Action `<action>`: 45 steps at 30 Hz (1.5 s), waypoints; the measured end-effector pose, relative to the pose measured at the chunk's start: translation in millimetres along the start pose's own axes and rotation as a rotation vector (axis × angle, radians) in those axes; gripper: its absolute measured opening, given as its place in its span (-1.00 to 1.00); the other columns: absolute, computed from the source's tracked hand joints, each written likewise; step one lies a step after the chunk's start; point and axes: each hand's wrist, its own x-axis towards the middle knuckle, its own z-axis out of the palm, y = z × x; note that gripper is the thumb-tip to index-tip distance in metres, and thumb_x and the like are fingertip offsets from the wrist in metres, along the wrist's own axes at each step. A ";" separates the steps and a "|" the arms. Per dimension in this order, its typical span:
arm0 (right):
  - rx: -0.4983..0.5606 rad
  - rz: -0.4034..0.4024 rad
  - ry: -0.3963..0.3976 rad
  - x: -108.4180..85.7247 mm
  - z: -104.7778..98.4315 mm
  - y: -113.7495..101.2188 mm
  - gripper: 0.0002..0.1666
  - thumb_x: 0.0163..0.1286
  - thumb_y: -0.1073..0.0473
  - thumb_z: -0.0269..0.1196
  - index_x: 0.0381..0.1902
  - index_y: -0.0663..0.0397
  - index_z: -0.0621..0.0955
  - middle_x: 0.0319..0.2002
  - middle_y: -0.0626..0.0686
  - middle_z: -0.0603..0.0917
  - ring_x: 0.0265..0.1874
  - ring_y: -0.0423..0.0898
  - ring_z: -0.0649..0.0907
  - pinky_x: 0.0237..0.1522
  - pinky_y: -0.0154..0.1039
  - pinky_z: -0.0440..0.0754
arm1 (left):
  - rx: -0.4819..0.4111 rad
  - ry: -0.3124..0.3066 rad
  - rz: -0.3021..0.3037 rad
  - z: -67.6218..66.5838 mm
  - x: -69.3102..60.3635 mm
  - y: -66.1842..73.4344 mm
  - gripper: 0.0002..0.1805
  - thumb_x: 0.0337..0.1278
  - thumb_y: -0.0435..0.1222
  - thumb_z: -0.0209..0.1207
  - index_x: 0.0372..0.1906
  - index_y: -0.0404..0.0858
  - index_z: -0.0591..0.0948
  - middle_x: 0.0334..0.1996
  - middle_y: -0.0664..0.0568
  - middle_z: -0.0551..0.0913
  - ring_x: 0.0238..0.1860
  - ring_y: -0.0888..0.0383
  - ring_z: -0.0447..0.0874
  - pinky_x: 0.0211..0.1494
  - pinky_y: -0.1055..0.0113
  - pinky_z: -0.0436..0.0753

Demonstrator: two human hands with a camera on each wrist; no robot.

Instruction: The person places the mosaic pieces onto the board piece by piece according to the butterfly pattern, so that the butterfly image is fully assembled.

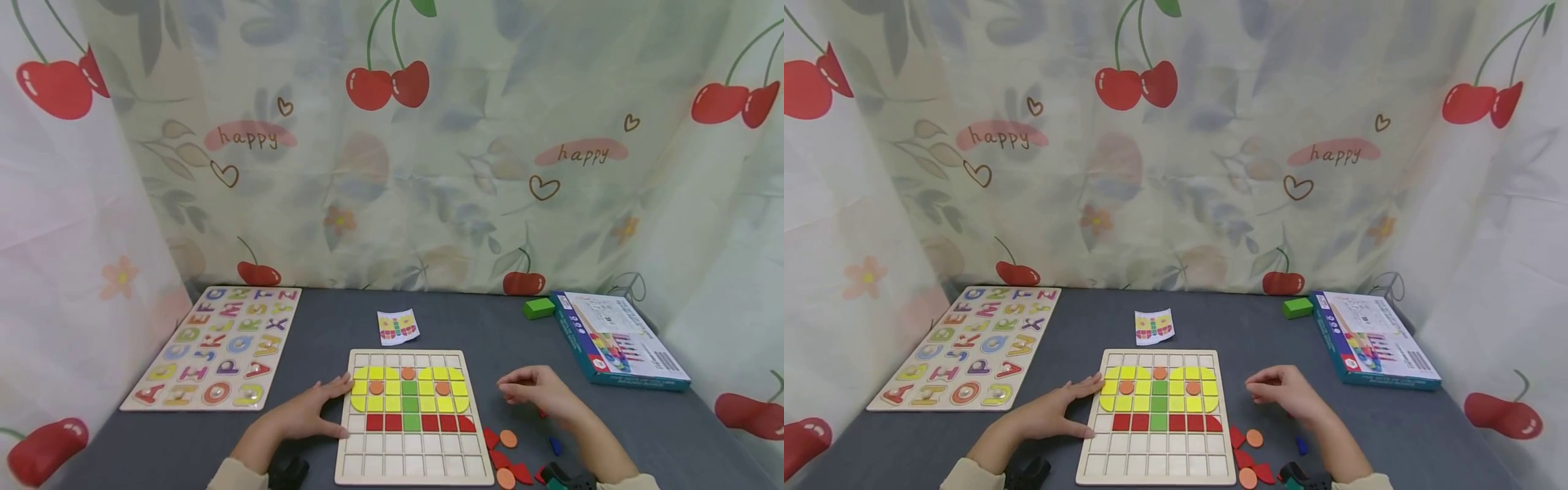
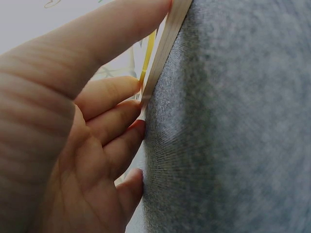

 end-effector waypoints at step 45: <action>-0.150 0.072 0.075 -18.2 -25.2 33.8 -0.71 0.20 0.22 0.30 -0.26 0.39 0.56 -0.46 -0.01 0.59 -0.49 -0.19 0.58 -0.40 -0.30 0.67 | -0.002 0.001 -0.007 0.0 -0.7 0.7 -0.01 -0.22 0.08 0.38 0.40 -0.09 0.24 0.45 0.01 0.11 0.48 -0.12 -0.08 0.42 -0.23 -0.07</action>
